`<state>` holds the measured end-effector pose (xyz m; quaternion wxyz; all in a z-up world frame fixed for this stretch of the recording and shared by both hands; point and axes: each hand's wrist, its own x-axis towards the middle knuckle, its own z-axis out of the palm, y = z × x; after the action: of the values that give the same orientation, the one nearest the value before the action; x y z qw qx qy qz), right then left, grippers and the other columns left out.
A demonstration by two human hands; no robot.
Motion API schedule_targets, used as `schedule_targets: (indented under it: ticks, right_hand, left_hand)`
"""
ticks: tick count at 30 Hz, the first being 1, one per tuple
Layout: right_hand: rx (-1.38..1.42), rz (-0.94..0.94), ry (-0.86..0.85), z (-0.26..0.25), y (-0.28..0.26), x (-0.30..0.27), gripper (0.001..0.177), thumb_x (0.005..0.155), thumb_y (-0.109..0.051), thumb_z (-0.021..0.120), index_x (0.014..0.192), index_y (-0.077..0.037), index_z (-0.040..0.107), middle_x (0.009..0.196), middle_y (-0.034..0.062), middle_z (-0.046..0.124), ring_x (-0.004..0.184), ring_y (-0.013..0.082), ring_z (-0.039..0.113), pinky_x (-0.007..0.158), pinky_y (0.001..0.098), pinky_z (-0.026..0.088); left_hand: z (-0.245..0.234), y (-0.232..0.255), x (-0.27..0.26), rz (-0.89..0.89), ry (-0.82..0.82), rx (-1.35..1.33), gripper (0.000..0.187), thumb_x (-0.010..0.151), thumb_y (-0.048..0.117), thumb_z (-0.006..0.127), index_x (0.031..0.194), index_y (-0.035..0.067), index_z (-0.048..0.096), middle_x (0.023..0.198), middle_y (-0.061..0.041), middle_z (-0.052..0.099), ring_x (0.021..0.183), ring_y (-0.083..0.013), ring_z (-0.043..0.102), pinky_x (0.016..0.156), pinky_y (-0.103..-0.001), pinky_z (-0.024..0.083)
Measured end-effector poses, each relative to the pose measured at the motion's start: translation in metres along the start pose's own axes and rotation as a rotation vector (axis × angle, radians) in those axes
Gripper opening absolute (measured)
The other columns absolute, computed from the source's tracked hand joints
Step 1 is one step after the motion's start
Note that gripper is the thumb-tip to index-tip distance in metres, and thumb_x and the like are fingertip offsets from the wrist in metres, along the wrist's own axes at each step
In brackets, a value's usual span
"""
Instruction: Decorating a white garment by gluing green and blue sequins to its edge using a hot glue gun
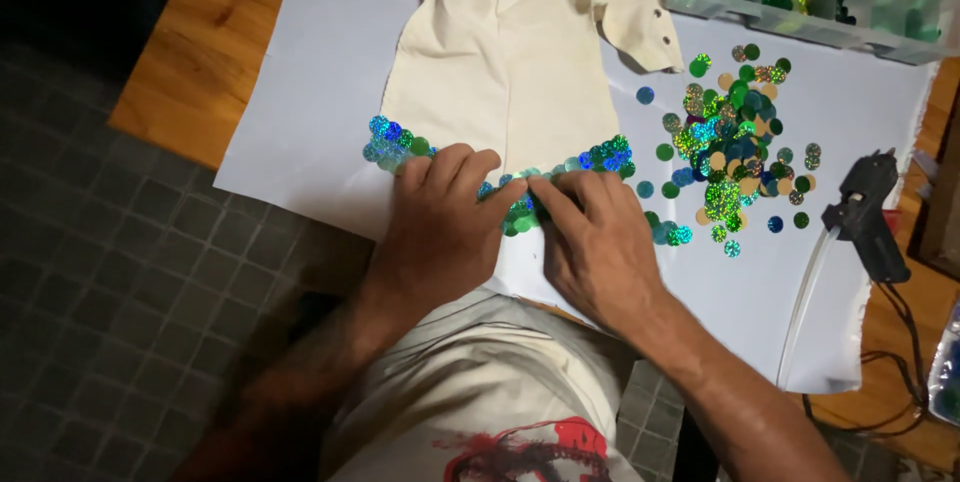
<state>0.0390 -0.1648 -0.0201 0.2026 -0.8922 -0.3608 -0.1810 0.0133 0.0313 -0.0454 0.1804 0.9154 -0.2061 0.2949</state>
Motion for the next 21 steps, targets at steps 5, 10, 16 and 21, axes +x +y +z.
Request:
schedule_targets:
  ticks: [5,10,16,21]
  right_hand:
    - [0.032,-0.019,0.014,0.0,-0.003,0.002,0.032,0.087,0.001,0.061,0.116,-0.007,0.072,0.096,0.0127,0.06,0.081,0.0358,0.055,0.069,0.0454,0.047]
    - [-0.014,-0.022,0.01,-0.006,-0.003,0.001,0.035,0.086,0.0,0.062,0.119,-0.008,0.072,0.096,0.0122,0.059,0.082,0.0365,0.057,0.071,0.046,0.048]
    - [0.248,0.048,-0.077,-0.04,0.028,-0.014,0.053,0.083,0.005,0.059,0.134,-0.005,0.064,0.115,0.0213,0.064,0.102,0.0474,0.06,0.085,0.0542,0.05]
    - [-0.046,0.296,-0.168,-0.083,0.099,-0.026,0.028,0.089,-0.012,0.078,0.116,-0.016,0.078,0.102,0.0082,0.063,0.101,0.034,0.058,0.087,0.0486,0.051]
  left_hand:
    - [0.004,0.004,-0.002,-0.011,0.01,0.041,0.038,0.074,0.011,0.07,0.11,0.022,0.068,0.11,-0.008,0.06,0.105,-0.0298,0.06,0.074,-0.043,0.039]
    - [0.005,0.008,-0.002,-0.005,0.021,0.078,0.033,0.078,0.015,0.066,0.11,0.021,0.068,0.111,-0.008,0.06,0.106,-0.0312,0.059,0.075,-0.044,0.039]
    - [0.001,0.007,-0.004,-0.006,-0.026,0.094,0.044,0.073,0.009,0.064,0.114,0.025,0.068,0.115,-0.006,0.058,0.111,-0.0301,0.058,0.079,-0.043,0.037]
    - [-0.004,0.009,-0.002,-0.079,-0.051,-0.046,0.048,0.076,0.002,0.065,0.117,0.027,0.072,0.114,-0.005,0.059,0.113,-0.0288,0.055,0.081,-0.043,0.036]
